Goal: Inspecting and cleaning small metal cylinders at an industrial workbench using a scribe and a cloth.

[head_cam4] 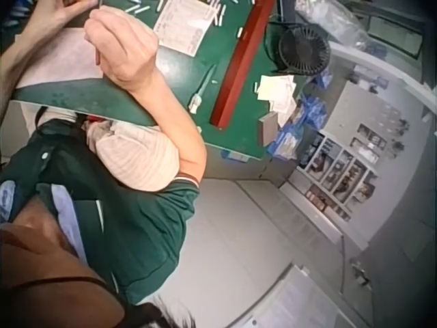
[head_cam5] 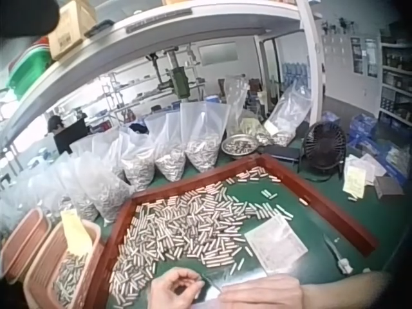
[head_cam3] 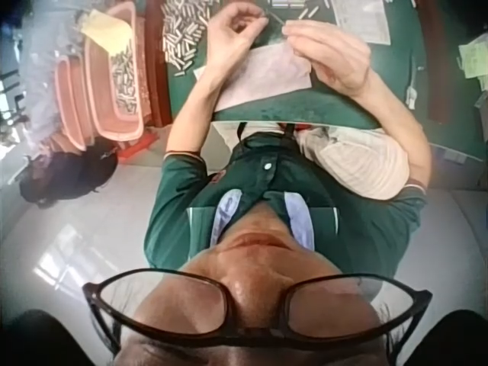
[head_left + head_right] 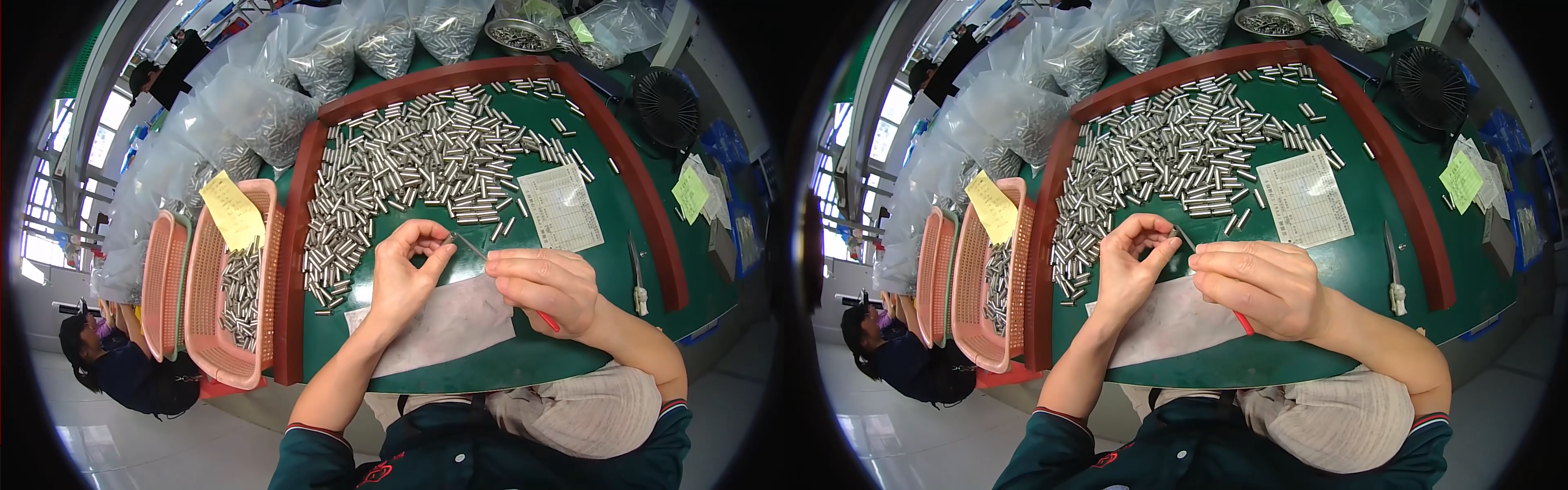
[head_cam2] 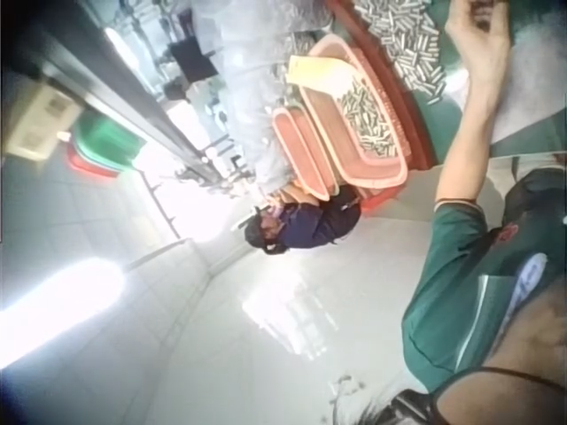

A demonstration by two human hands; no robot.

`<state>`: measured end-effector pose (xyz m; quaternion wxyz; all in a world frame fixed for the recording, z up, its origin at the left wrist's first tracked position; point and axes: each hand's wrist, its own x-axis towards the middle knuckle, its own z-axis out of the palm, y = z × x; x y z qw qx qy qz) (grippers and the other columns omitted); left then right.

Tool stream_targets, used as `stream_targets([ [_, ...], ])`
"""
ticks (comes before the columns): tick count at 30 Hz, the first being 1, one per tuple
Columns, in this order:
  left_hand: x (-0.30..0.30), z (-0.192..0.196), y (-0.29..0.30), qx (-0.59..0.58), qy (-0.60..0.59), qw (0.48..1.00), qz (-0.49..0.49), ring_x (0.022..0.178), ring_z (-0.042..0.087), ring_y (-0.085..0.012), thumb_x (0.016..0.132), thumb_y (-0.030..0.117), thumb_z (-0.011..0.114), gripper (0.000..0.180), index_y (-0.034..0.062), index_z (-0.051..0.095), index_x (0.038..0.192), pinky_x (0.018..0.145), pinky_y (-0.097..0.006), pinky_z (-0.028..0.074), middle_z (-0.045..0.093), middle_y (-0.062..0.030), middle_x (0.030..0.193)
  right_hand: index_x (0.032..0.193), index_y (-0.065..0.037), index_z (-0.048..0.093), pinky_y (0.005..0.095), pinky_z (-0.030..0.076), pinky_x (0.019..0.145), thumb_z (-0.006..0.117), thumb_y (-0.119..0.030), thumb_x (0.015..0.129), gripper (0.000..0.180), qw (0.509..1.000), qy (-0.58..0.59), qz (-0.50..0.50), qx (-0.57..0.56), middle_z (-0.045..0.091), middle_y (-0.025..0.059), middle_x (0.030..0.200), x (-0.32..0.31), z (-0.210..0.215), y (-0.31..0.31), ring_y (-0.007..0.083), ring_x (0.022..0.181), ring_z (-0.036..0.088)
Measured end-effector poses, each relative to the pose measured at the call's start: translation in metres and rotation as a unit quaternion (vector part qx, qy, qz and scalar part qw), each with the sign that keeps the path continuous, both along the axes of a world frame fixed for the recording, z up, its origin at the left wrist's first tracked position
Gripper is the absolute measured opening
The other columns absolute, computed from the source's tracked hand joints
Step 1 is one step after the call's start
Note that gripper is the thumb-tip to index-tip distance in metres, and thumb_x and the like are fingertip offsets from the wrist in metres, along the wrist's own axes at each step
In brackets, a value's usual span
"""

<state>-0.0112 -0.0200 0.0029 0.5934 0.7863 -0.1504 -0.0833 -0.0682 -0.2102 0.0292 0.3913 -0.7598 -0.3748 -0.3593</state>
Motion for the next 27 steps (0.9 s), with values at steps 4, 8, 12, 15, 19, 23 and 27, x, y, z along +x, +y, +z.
stream_targets([
  [4,0.0004,-0.0014,0.0003,0.008,-0.001,1.000,-0.013,0.077,0.056,-0.0071,0.077,-0.003,0.066,0.015,-0.0025,0.059,0.090,0.072,-0.020,0.047,0.060,-0.0021,0.084,0.085,0.002,0.059,0.0328,0.056,0.062,0.068,-0.001,0.069,0.018,1.000,0.007,0.005,0.000,0.064,0.0151,0.085,-0.0002,-0.0011,-0.0002,0.0284,0.075,0.067],
  [8,-0.0006,-0.0001,0.0005,0.002,-0.002,1.000,-0.017,0.077,0.055,-0.0070,0.077,-0.003,0.065,0.015,-0.0024,0.059,0.090,0.072,-0.020,0.047,0.060,-0.0020,0.084,0.085,0.002,0.059,0.0325,0.056,0.061,0.068,0.000,0.068,0.019,1.000,0.015,0.004,-0.002,0.064,0.0152,0.085,0.0000,-0.0020,0.0005,0.0282,0.075,0.066],
  [12,-0.0014,0.0013,0.0010,0.014,-0.017,1.000,-0.020,0.075,0.055,-0.0070,0.076,-0.003,0.066,0.015,-0.0021,0.059,0.090,0.070,-0.021,0.046,0.060,-0.0018,0.083,0.085,0.002,0.059,0.0318,0.056,0.061,0.068,-0.001,0.067,0.020,1.000,0.021,0.003,-0.003,0.064,0.0152,0.085,0.0002,-0.0016,0.0010,0.0277,0.074,0.066],
  [15,-0.0021,0.0023,-0.0009,0.024,-0.041,0.999,-0.022,0.073,0.055,-0.0074,0.074,-0.003,0.066,0.015,-0.0021,0.060,0.088,0.068,-0.021,0.046,0.060,-0.0024,0.081,0.084,0.002,0.060,0.0315,0.055,0.060,0.067,-0.001,0.067,0.019,1.000,0.020,0.000,-0.009,0.064,0.0148,0.085,0.0008,-0.0022,0.0003,0.0269,0.074,0.066],
  [19,-0.0039,0.0058,-0.0037,0.061,-0.105,0.992,-0.027,0.065,0.055,-0.0114,0.072,-0.004,0.065,0.013,-0.0037,0.061,0.084,0.061,-0.024,0.046,0.059,-0.0074,0.077,0.083,0.002,0.060,0.0305,0.055,0.058,0.069,-0.003,0.066,0.020,1.000,0.010,0.007,-0.005,0.063,0.0143,0.084,-0.0001,-0.0024,-0.0002,0.0258,0.073,0.066],
  [23,-0.0054,0.0071,-0.0050,0.079,-0.126,0.989,-0.022,0.064,0.055,-0.0119,0.071,-0.004,0.065,0.013,-0.0036,0.061,0.084,0.061,-0.024,0.046,0.059,-0.0080,0.076,0.084,0.003,0.060,0.0295,0.055,0.057,0.072,-0.005,0.065,0.024,0.999,-0.027,0.028,-0.034,0.063,0.0152,0.084,-0.0049,0.0023,-0.0032,0.0259,0.072,0.066],
  [27,-0.0002,0.0013,0.0016,0.045,-0.067,0.997,-0.008,0.066,0.057,-0.0124,0.072,-0.003,0.066,0.013,-0.0046,0.061,0.084,0.062,-0.024,0.047,0.061,-0.0083,0.078,0.086,0.004,0.060,0.0316,0.055,0.059,0.068,0.000,0.065,0.023,0.999,-0.006,0.017,-0.028,0.063,0.0163,0.085,-0.0038,0.0035,-0.0039,0.0272,0.072,0.066],
])
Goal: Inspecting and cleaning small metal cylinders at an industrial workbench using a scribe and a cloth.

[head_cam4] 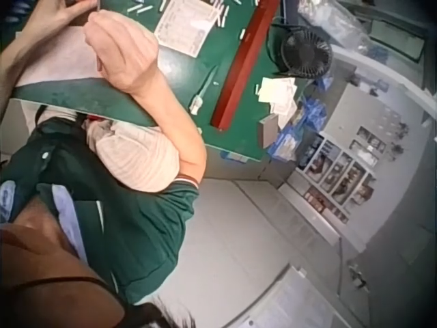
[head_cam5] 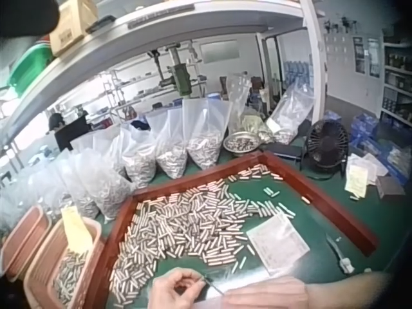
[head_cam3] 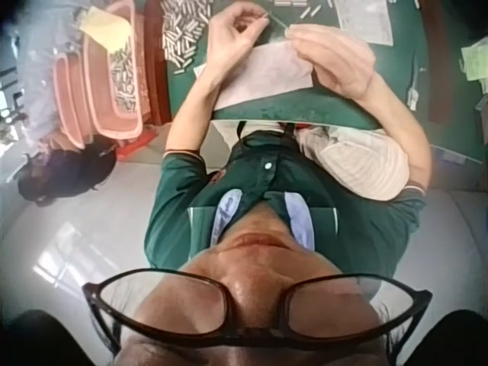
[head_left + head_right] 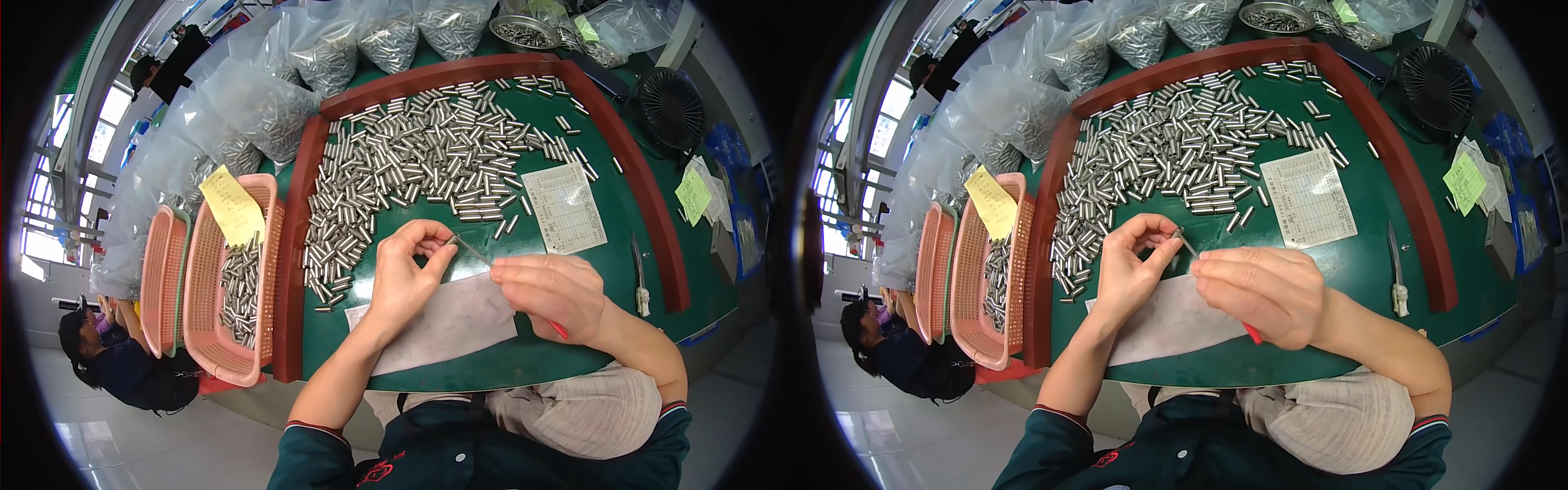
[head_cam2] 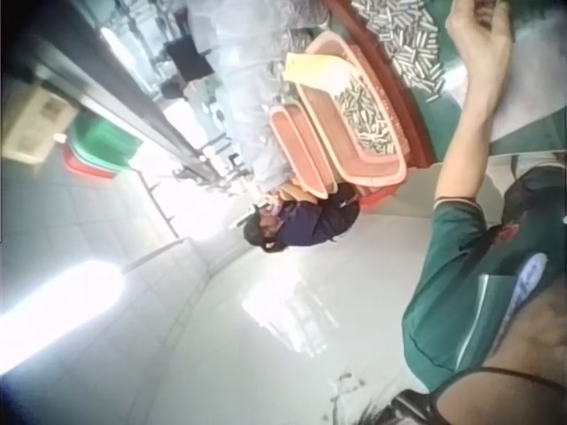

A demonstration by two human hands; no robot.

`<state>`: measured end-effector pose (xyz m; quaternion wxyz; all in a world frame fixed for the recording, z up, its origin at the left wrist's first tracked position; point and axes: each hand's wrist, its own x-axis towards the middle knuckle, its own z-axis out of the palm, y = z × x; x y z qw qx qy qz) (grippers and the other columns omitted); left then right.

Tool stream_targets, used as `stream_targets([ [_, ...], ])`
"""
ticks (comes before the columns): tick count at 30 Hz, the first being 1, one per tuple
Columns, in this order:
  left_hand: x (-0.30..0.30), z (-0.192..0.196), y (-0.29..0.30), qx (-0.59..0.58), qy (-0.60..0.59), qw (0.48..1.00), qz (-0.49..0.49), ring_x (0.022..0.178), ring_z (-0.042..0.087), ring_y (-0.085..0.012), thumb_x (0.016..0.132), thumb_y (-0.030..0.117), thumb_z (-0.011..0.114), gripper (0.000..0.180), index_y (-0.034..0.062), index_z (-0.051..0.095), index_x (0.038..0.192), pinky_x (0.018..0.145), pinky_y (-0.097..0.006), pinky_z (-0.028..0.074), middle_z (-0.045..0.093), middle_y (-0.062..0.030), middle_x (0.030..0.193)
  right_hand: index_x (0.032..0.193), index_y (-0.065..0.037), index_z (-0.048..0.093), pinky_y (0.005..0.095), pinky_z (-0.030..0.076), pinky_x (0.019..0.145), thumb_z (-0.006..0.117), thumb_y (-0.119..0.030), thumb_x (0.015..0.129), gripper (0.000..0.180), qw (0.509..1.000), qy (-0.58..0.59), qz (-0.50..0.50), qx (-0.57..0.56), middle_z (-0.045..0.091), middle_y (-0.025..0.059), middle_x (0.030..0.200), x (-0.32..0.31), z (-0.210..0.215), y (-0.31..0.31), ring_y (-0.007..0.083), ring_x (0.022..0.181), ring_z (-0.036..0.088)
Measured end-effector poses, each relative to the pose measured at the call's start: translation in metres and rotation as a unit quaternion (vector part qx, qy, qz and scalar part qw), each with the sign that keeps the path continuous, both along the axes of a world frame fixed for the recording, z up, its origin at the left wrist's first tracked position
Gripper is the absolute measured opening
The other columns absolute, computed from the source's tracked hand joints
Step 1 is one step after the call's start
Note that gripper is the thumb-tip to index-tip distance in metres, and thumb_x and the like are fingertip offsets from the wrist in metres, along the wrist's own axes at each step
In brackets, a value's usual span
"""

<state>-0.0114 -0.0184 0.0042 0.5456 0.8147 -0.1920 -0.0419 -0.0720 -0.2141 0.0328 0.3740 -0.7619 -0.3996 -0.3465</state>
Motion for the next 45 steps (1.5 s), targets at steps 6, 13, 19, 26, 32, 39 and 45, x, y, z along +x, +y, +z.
stream_targets([
  [6,-0.0022,0.0021,-0.0009,-0.004,0.052,0.998,-0.019,0.074,0.055,-0.0073,0.077,0.000,0.065,0.014,-0.0037,0.061,0.089,0.071,-0.022,0.047,0.062,-0.0023,0.082,0.086,0.004,0.059,0.0322,0.055,0.059,0.065,0.004,0.065,0.022,0.999,-0.001,-0.024,0.023,0.064,0.0156,0.081,0.0017,-0.0028,0.0021,0.0279,0.072,0.066],
  [13,-0.0020,0.0015,-0.0023,0.007,0.050,0.999,-0.020,0.074,0.055,-0.0082,0.076,-0.001,0.065,0.013,-0.0036,0.061,0.088,0.071,-0.022,0.047,0.061,-0.0029,0.082,0.085,0.004,0.058,0.0328,0.055,0.058,0.065,0.005,0.064,0.022,0.999,0.003,-0.020,0.030,0.063,0.0151,0.080,0.0025,-0.0033,0.0028,0.0280,0.070,0.066],
  [19,-0.0025,0.0016,-0.0016,0.004,0.043,0.999,-0.022,0.074,0.056,-0.0088,0.076,-0.001,0.065,0.013,-0.0036,0.061,0.087,0.070,-0.023,0.047,0.062,-0.0036,0.082,0.085,0.004,0.058,0.0327,0.056,0.058,0.064,0.006,0.063,0.023,0.999,0.019,-0.018,0.032,0.063,0.0146,0.079,0.0024,-0.0032,0.0043,0.0278,0.070,0.066],
  [26,-0.0036,0.0021,-0.0051,0.042,-0.103,0.993,-0.040,0.063,0.057,-0.0163,0.072,-0.003,0.066,0.012,-0.0021,0.061,0.082,0.058,-0.026,0.046,0.059,-0.0085,0.076,0.082,0.004,0.059,0.0308,0.055,0.057,0.064,0.005,0.063,0.020,1.000,0.014,-0.020,0.015,0.063,0.0136,0.079,0.0023,-0.0031,0.0046,0.0262,0.070,0.066],
  [32,0.0010,0.0000,-0.0014,0.043,-0.097,0.994,0.011,0.065,0.059,-0.0141,0.075,-0.002,0.064,0.013,-0.0031,0.061,0.088,0.059,-0.025,0.047,0.061,-0.0068,0.078,0.081,0.002,0.060,0.0301,0.055,0.056,0.067,-0.001,0.065,0.017,0.998,-0.059,0.009,0.017,0.063,0.0134,0.083,-0.0037,0.0060,0.0042,0.0248,0.072,0.066],
  [39,0.0015,0.0015,0.0017,-0.171,0.213,0.960,-0.057,0.077,0.061,-0.0131,0.087,0.002,0.056,0.013,-0.0044,0.058,0.098,0.072,-0.025,0.050,0.063,-0.0089,0.088,0.084,0.002,0.060,0.0301,0.055,0.057,0.067,-0.001,0.066,0.019,0.999,-0.024,-0.020,0.020,0.063,0.0134,0.083,-0.0017,0.0028,0.0012,0.0252,0.073,0.066],
  [45,0.0025,-0.0002,0.0003,-0.168,0.226,0.957,-0.076,0.075,0.061,-0.0129,0.088,0.003,0.054,0.016,-0.0067,0.058,0.099,0.071,-0.025,0.051,0.064,-0.0109,0.087,0.084,0.002,0.059,0.0305,0.056,0.058,0.068,0.000,0.066,0.020,0.999,-0.012,-0.026,0.018,0.063,0.0134,0.082,0.0005,0.0005,0.0022,0.0254,0.072,0.066],
])
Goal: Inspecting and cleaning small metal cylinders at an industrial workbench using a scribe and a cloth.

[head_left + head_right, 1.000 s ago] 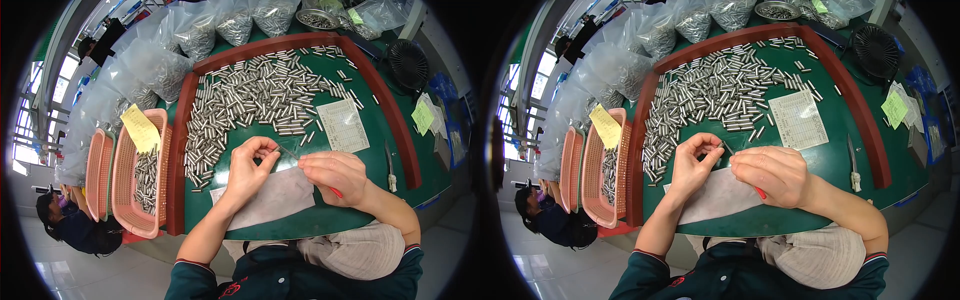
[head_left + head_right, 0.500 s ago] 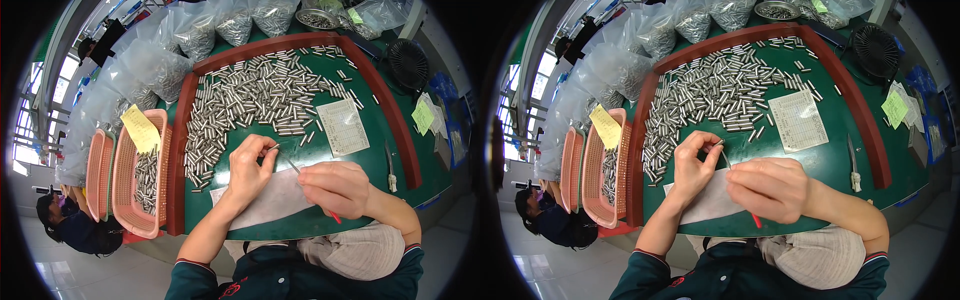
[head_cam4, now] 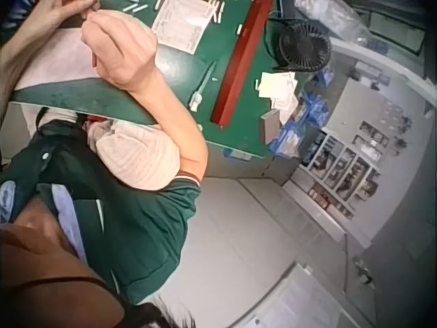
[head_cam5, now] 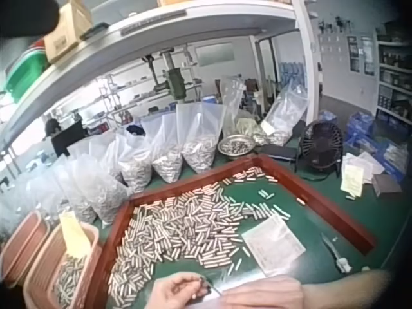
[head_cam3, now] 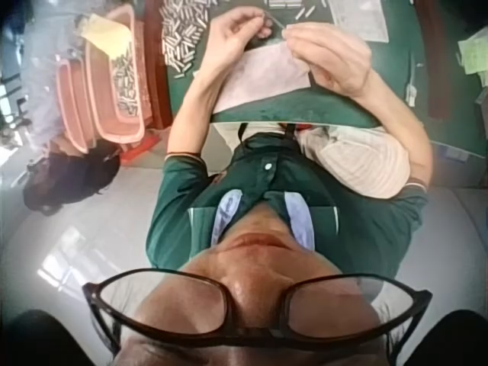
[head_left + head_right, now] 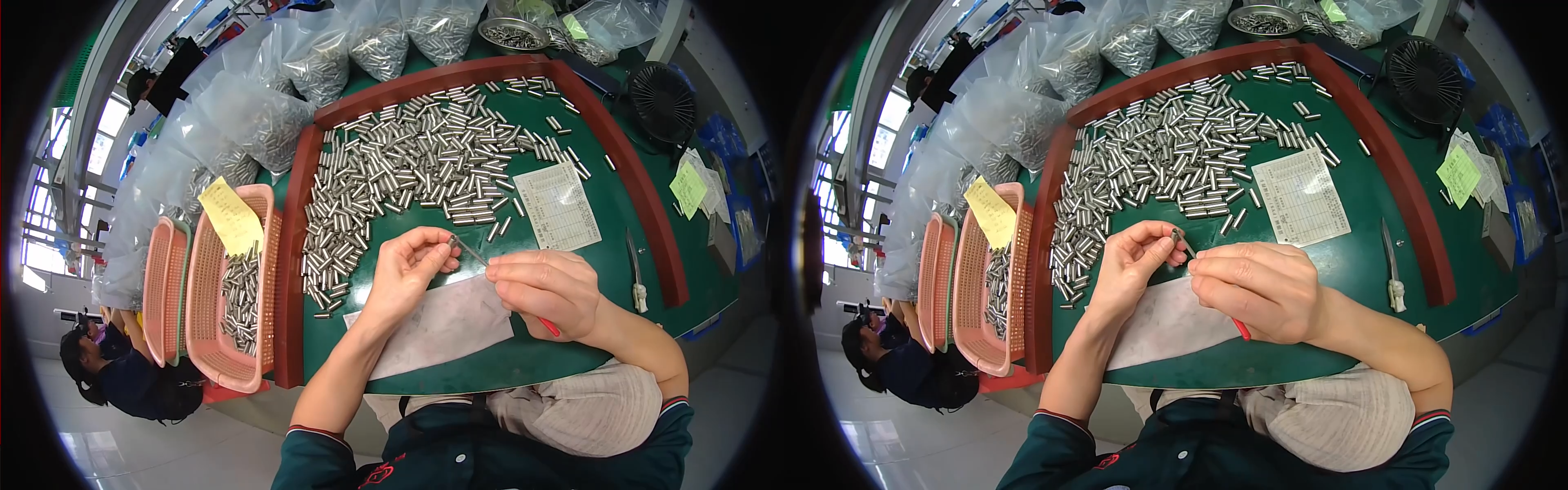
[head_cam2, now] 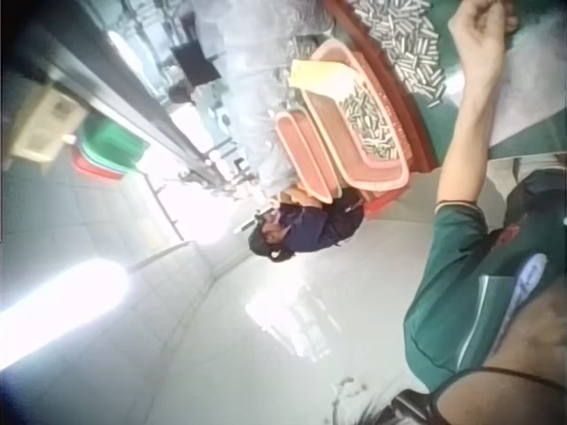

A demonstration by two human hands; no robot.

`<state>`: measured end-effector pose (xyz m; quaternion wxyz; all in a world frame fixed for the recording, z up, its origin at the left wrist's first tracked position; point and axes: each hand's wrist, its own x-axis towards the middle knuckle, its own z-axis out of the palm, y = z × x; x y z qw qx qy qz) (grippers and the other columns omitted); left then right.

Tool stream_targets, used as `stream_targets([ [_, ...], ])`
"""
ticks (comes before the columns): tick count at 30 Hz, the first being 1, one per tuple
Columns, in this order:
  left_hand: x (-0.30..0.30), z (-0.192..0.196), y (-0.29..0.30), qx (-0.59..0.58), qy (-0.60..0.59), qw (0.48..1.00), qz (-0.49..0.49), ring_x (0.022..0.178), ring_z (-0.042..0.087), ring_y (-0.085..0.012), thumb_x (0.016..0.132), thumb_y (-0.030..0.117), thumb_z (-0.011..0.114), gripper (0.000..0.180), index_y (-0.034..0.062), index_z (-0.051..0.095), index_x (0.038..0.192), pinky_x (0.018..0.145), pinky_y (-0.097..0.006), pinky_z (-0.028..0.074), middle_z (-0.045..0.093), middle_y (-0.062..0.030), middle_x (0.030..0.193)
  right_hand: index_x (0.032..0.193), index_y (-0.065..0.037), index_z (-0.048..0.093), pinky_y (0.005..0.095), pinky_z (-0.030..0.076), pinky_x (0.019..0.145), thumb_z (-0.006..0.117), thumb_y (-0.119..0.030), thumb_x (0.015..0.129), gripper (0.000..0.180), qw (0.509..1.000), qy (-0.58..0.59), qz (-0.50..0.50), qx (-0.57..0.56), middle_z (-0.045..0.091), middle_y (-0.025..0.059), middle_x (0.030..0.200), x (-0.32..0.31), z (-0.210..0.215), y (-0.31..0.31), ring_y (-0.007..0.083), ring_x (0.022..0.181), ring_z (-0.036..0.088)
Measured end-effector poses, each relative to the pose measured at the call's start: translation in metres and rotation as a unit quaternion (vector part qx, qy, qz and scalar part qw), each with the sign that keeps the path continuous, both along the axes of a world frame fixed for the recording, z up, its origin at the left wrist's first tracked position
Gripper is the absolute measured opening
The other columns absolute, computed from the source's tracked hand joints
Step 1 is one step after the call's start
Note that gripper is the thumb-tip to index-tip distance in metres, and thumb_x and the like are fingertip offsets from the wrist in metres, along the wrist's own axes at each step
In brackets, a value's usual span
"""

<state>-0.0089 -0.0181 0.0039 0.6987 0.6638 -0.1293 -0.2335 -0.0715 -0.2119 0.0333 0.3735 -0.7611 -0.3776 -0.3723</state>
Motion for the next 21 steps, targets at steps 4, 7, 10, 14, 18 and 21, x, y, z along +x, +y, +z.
stream_targets([
  [4,-0.0011,0.0013,0.0008,0.006,0.004,1.000,-0.006,0.075,0.061,-0.0127,0.088,0.004,0.054,0.016,-0.0067,0.058,0.099,0.071,-0.025,0.051,0.064,-0.0106,0.087,0.089,0.001,0.058,0.0303,0.055,0.058,0.068,0.002,0.067,0.024,1.000,0.004,0.004,0.005,0.064,0.0128,0.086,-0.0014,-0.0029,-0.0003,0.0260,0.075,0.066],
  [7,-0.0009,0.0014,0.0011,0.010,0.006,1.000,-0.008,0.075,0.061,-0.0126,0.089,0.004,0.054,0.016,-0.0068,0.058,0.099,0.071,-0.025,0.051,0.064,-0.0107,0.087,0.093,-0.001,0.058,0.0297,0.055,0.059,0.068,0.003,0.068,0.027,1.000,0.017,0.009,-0.001,0.064,0.0122,0.091,-0.0012,-0.0037,-0.0008,0.0266,0.079,0.066],
  [10,-0.0009,0.0000,0.0012,0.010,0.002,1.000,-0.008,0.075,0.061,-0.0127,0.089,0.004,0.054,0.016,-0.0069,0.058,0.099,0.071,-0.024,0.051,0.064,-0.0108,0.086,0.088,0.001,0.058,0.0304,0.055,0.058,0.067,0.002,0.067,0.023,1.000,0.006,0.010,0.002,0.063,0.0132,0.086,0.0010,-0.0019,0.0013,0.0260,0.074,0.066],
  [14,-0.0031,0.0014,0.0004,0.018,-0.006,1.000,0.001,0.075,0.061,-0.0128,0.089,0.004,0.054,0.016,-0.0073,0.058,0.099,0.071,-0.024,0.051,0.064,-0.0111,0.085,0.081,0.003,0.059,0.0308,0.056,0.057,0.067,0.000,0.065,0.018,1.000,-0.015,0.010,-0.006,0.062,0.0141,0.081,0.0025,-0.0038,0.0019,0.0251,0.070,0.065],
  [18,-0.0038,0.0007,0.0011,0.020,-0.018,1.000,0.000,0.076,0.062,-0.0128,0.088,0.004,0.055,0.016,-0.0073,0.058,0.099,0.070,-0.024,0.051,0.064,-0.0110,0.085,0.081,0.003,0.059,0.0306,0.056,0.057,0.069,-0.001,0.064,0.020,1.000,-0.019,0.014,-0.006,0.062,0.0139,0.081,0.0027,-0.0034,0.0024,0.0248,0.070,0.065],
  [21,-0.0066,0.0017,-0.0012,0.047,-0.025,0.999,0.003,0.076,0.062,-0.0126,0.088,0.003,0.056,0.015,-0.0068,0.060,0.098,0.070,-0.024,0.051,0.065,-0.0103,0.084,0.082,0.002,0.060,0.0301,0.055,0.057,0.071,-0.003,0.064,0.022,1.000,-0.002,0.014,-0.001,0.063,0.0128,0.078,0.0018,-0.0015,0.0020,0.0241,0.069,0.066],
])
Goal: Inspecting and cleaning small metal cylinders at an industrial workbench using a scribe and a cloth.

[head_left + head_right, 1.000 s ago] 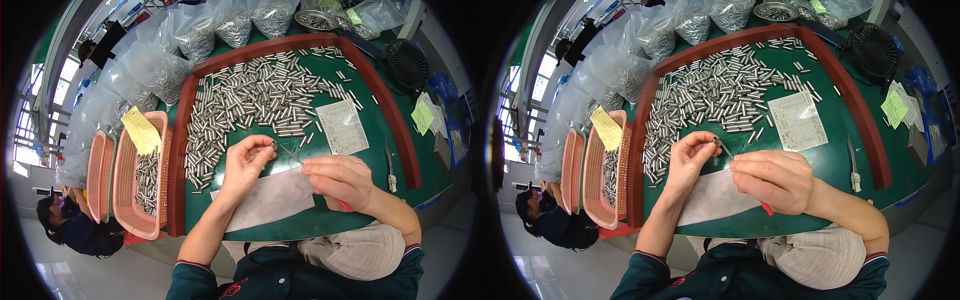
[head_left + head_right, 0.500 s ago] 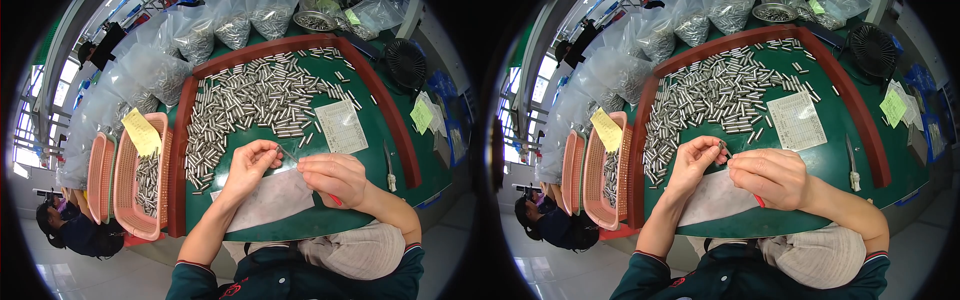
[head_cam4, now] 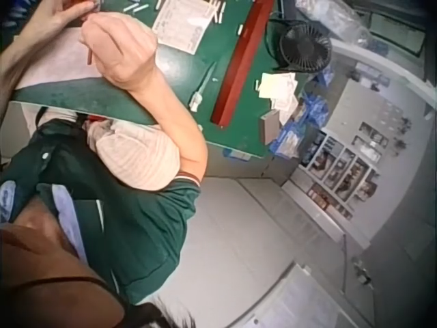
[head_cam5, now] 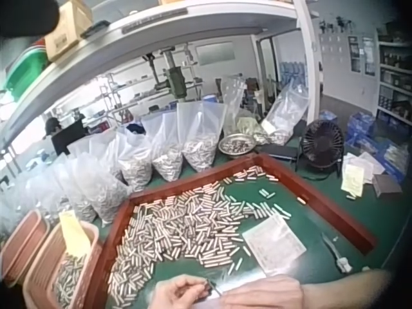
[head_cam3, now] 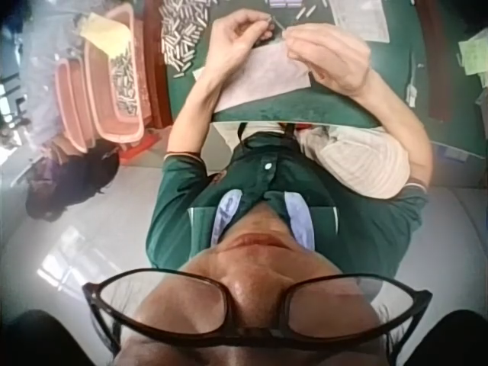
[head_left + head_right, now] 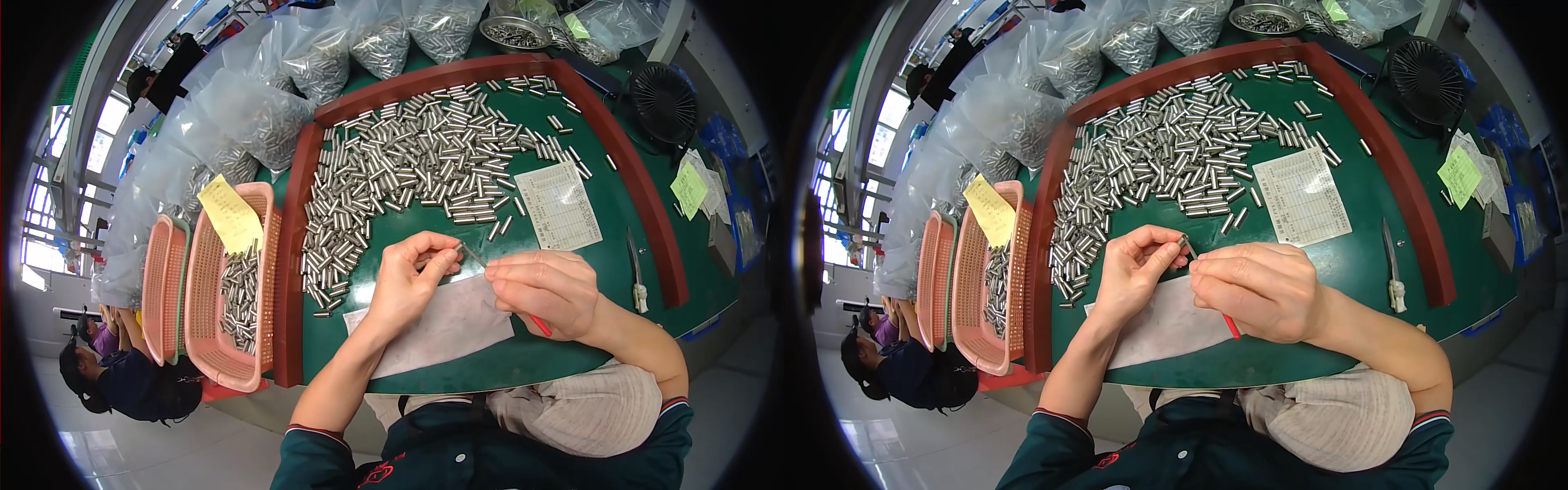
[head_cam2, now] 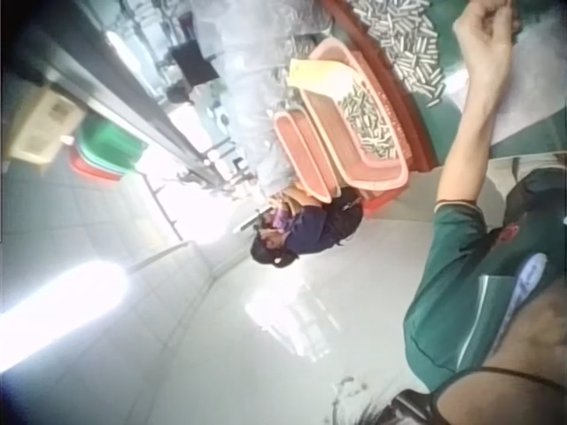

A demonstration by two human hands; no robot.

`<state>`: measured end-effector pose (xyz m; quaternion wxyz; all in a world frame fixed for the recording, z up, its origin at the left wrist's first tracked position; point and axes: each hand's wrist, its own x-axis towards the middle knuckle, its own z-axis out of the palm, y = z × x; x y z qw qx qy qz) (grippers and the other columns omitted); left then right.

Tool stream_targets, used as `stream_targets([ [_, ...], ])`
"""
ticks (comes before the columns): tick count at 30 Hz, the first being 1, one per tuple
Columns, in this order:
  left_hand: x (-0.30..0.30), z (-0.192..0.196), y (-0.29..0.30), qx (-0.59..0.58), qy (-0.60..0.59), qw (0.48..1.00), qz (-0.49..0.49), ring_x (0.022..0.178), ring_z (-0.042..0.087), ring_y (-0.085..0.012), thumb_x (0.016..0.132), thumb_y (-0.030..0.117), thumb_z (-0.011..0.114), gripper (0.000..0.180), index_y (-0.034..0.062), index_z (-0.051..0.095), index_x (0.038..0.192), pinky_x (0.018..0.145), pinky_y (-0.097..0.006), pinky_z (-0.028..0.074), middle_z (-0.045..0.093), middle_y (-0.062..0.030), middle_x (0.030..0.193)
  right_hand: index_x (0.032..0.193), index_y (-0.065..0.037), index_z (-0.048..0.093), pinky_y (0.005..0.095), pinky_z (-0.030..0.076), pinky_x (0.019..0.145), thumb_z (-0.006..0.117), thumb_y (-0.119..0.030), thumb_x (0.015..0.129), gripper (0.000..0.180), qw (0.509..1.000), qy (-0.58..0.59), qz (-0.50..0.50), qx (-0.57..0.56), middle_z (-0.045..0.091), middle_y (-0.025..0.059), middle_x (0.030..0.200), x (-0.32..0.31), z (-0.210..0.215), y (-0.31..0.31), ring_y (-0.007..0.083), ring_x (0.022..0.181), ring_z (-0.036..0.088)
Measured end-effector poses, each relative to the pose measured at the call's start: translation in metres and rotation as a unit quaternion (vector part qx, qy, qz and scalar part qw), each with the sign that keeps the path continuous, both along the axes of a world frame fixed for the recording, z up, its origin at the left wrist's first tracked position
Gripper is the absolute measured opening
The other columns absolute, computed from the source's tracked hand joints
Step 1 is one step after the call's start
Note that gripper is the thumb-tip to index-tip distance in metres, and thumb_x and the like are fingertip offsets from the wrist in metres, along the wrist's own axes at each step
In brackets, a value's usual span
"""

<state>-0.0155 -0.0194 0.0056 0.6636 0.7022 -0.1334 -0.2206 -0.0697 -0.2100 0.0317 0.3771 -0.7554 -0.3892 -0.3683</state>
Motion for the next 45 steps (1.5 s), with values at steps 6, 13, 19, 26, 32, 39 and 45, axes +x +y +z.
stream_targets([
  [6,-0.004,0.000,-0.005,-0.004,-0.014,1.000,0.022,0.073,0.062,-0.0117,0.085,0.002,0.059,0.014,-0.0071,0.062,0.095,0.069,-0.023,0.051,0.065,-0.0088,0.084,0.085,0.002,0.060,0.0292,0.055,0.057,0.075,-0.009,0.068,0.025,0.999,0.019,-0.034,0.032,0.063,0.0111,0.074,-0.004,0.000,-0.003,0.0237,0.068,0.066],
  [13,-0.003,-0.004,-0.003,0.052,-0.082,0.994,0.055,0.069,0.060,-0.0088,0.078,0.003,0.067,0.014,-0.0052,0.064,0.089,0.065,-0.022,0.049,0.066,-0.0067,0.079,0.087,0.005,0.059,0.0311,0.056,0.059,0.070,-0.006,0.069,0.023,1.000,0.004,-0.013,-0.002,0.063,0.0148,0.080,-0.004,0.000,-0.003,0.0262,0.072,0.066],
  [19,-0.004,-0.001,-0.003,0.030,-0.100,0.991,0.084,0.068,0.061,-0.0104,0.077,0.001,0.067,0.012,-0.0055,0.065,0.087,0.063,-0.023,0.050,0.066,-0.0082,0.078,0.087,0.006,0.059,0.0317,0.057,0.059,0.066,-0.004,0.069,0.022,0.999,-0.011,0.017,-0.028,0.063,0.0175,0.084,-0.004,0.002,-0.006,0.0285,0.074,0.066],
  [26,-0.009,0.009,-0.010,0.084,-0.229,0.968,0.068,0.067,0.062,-0.0145,0.075,0.000,0.068,0.012,-0.0048,0.065,0.085,0.063,-0.024,0.050,0.064,-0.0106,0.077,0.085,0.007,0.060,0.0325,0.057,0.060,0.069,-0.004,0.068,0.022,0.999,-0.031,0.032,-0.010,0.063,0.0189,0.084,-0.007,0.001,-0.005,0.0287,0.073,0.066],
  [32,-0.004,0.003,-0.006,0.059,-0.191,0.974,0.106,0.065,0.062,-0.0140,0.075,0.000,0.068,0.011,-0.0053,0.064,0.085,0.061,-0.024,0.050,0.064,-0.0102,0.076,0.086,0.006,0.058,0.0321,0.056,0.060,0.071,-0.006,0.066,0.026,0.999,0.005,0.031,-0.035,0.063,0.0196,0.085,-0.005,0.006,-0.007,0.0294,0.076,0.066],
  [39,0.001,-0.001,0.001,0.082,-0.095,0.990,0.070,0.073,0.064,-0.0132,0.084,0.001,0.061,0.014,-0.0072,0.061,0.095,0.069,-0.023,0.053,0.066,-0.0101,0.083,0.096,-0.004,0.056,0.0292,0.055,0.061,0.075,-0.003,0.069,0.033,0.999,0.037,-0.009,0.031,0.066,0.0120,0.091,-0.014,0.009,-0.012,0.0264,0.080,0.067],
  [45,0.001,-0.005,0.000,0.015,-0.030,0.998,0.054,0.075,0.064,-0.0133,0.084,0.003,0.060,0.017,-0.0078,0.062,0.098,0.068,-0.023,0.052,0.066,-0.0095,0.084,0.099,-0.002,0.054,0.0292,0.055,0.060,0.073,-0.002,0.070,0.035,0.998,0.039,-0.022,0.040,0.066,0.0133,0.088,-0.007,0.006,-0.011,0.0263,0.077,0.067],
])
